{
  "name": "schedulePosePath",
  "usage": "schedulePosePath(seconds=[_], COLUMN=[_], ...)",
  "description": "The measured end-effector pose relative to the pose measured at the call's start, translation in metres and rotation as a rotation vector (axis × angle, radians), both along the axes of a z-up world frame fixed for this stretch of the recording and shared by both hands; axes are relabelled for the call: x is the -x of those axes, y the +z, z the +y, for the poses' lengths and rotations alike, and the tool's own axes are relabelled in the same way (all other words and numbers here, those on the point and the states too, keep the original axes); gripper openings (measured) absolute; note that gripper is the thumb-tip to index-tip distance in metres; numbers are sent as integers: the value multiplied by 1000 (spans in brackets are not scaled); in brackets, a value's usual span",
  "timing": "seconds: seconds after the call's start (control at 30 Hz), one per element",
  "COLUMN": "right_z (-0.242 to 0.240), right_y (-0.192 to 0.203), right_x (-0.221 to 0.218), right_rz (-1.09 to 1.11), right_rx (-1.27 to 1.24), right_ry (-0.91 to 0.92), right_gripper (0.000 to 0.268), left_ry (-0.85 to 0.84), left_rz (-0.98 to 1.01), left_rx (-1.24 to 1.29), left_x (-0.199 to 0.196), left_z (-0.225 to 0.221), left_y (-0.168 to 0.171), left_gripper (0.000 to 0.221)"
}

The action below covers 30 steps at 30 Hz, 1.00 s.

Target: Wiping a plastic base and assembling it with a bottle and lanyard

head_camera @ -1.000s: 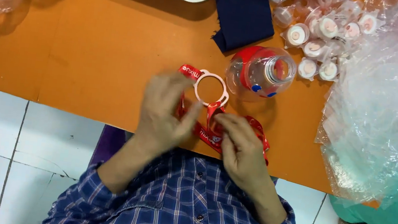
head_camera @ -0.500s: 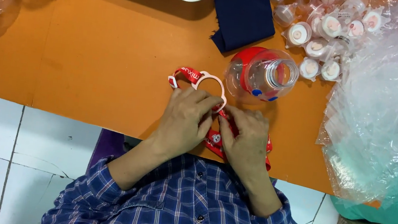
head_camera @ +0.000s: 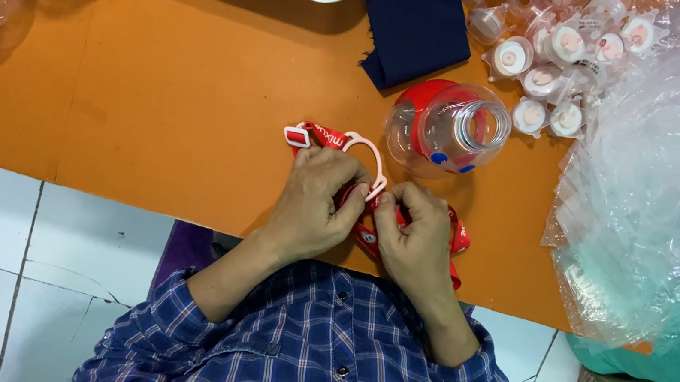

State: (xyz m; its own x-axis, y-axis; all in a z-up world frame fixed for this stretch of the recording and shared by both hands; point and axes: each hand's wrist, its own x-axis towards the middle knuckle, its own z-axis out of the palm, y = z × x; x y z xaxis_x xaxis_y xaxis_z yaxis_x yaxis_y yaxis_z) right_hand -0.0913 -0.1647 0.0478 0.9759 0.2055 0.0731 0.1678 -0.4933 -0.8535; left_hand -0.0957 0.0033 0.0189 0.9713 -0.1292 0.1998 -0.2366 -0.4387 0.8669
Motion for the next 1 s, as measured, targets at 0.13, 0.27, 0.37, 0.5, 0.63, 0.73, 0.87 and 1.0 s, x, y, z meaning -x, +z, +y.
schedulePosePath(seconds=[0.13,0.27,0.37,0.5,0.63,0.73,0.87,1.0], right_z=[1,2,-2,-19,-13,-15,-18,-32], right_y=[1,3,-1,-22,9,13,35,56], right_x=[-1,-2,2,12,4,-1,-6,-11], right_rz=[70,121,74,128,148,97,119,163], right_rx=[-13,-27,45,95,79,40,-129,-329], right_ry=[-9,-22,-27,-35,4,70,256,398], right_gripper=[29,30,32,52,38,20,17,17], left_ry=[13,62,123,132,14,95,68,-244], left_rz=[15,4,-19,-112,-81,-148,-258,-156], left_rx=[90,225,256,197,211,168,-139,-23], left_x=[6,8,9,8,15,9,-8,-19], left_z=[-7,-10,-11,-8,-3,7,21,28], left_y=[-7,-14,-14,4,23,26,39,58], left_gripper=[10,10,9,5,16,7,28,20])
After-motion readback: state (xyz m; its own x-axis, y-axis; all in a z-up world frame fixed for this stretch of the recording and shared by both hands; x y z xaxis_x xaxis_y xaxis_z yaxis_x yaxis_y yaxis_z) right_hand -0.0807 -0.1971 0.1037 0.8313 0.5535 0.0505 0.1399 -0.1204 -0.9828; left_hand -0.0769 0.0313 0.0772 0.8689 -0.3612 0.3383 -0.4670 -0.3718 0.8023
